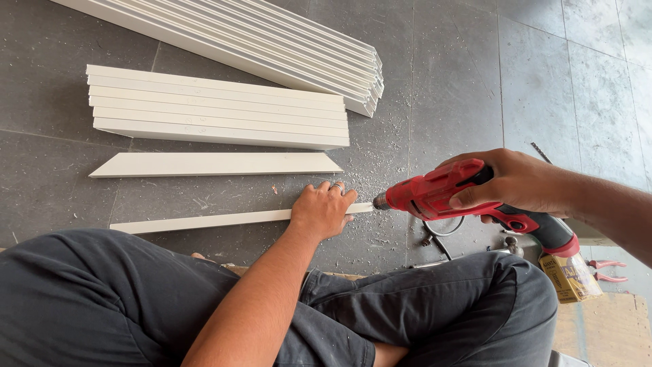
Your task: The person sits on the floor and uses a red corded drill to make holes in white plastic moldings. They hold each molding with one hand and drill with the other, then set the drilled pieces aside.
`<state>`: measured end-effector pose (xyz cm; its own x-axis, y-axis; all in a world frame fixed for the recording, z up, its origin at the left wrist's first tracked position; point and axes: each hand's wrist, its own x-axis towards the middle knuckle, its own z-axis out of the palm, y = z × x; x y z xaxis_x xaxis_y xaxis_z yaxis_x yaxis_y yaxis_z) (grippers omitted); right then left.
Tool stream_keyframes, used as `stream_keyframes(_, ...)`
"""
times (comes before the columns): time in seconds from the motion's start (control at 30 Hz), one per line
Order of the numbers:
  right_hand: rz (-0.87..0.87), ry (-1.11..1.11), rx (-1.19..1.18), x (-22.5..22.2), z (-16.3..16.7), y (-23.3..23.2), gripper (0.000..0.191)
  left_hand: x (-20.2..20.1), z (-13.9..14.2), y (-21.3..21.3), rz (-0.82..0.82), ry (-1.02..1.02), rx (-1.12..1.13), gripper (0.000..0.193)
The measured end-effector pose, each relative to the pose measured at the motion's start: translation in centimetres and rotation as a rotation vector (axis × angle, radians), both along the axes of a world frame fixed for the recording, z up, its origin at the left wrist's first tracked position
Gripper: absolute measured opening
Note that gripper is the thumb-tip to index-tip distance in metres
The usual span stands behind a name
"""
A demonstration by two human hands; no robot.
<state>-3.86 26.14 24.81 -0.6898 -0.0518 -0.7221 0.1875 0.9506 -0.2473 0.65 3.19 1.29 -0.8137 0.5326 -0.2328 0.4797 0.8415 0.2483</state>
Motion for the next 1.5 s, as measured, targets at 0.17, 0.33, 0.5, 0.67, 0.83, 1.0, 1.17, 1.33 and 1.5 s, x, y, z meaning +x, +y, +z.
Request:
stream_keyframes(0.17,0.006,-0.032,0.000,0.0,-0.2,0.6,0.067,0.1,-0.1,0.0,0.006,0.010,0.011,0.047)
stream_keyframes(0.33,-0.018,-0.021,0.035,0.0,0.0,0.1,0.064,0.0,0.1,0.0,-0.009,-0.007,-0.011,0.047)
stream_keyframes(0.5,-0.045,-0.017,0.044,0.1,0.5,-0.6,0.068,0.1,0.6,-0.1,-0.008,-0.006,-0.008,0.046)
stream_keyframes(0.67,0.108,0.023,0.076,0.1,0.9,-1.1,0.068,0.0,0.5,0.0,-0.006,-0.029,0.001,0.046)
stream_keyframes(0.83,0.254,-0.024,0.205,-0.6,0.8,-2.2,0.067,-0.3,0.4,-0.2,-0.032,0.064,0.017,0.051)
stream_keyframes(1.0,0.249,-0.094,0.275,-1.2,0.6,-3.1,0.062,-0.3,0.8,-0.1,-0.062,0.002,0.007,0.042)
stream_keyframes(1.17,0.240,-0.122,0.225,-1.8,0.3,-3.3,0.067,-0.5,0.8,-0.1,-0.067,0.028,0.015,0.023)
stream_keyframes(1.33,0.134,-0.188,0.353,-1.1,0.3,-3.8,0.066,-0.5,0.5,0.0,-0.094,-0.052,-0.009,0.026)
stream_keyframes(1.5,0.132,-0.163,0.397,-0.7,0.4,-4.3,0.062,-0.5,0.6,0.2,-0.090,-0.105,-0.012,0.026)
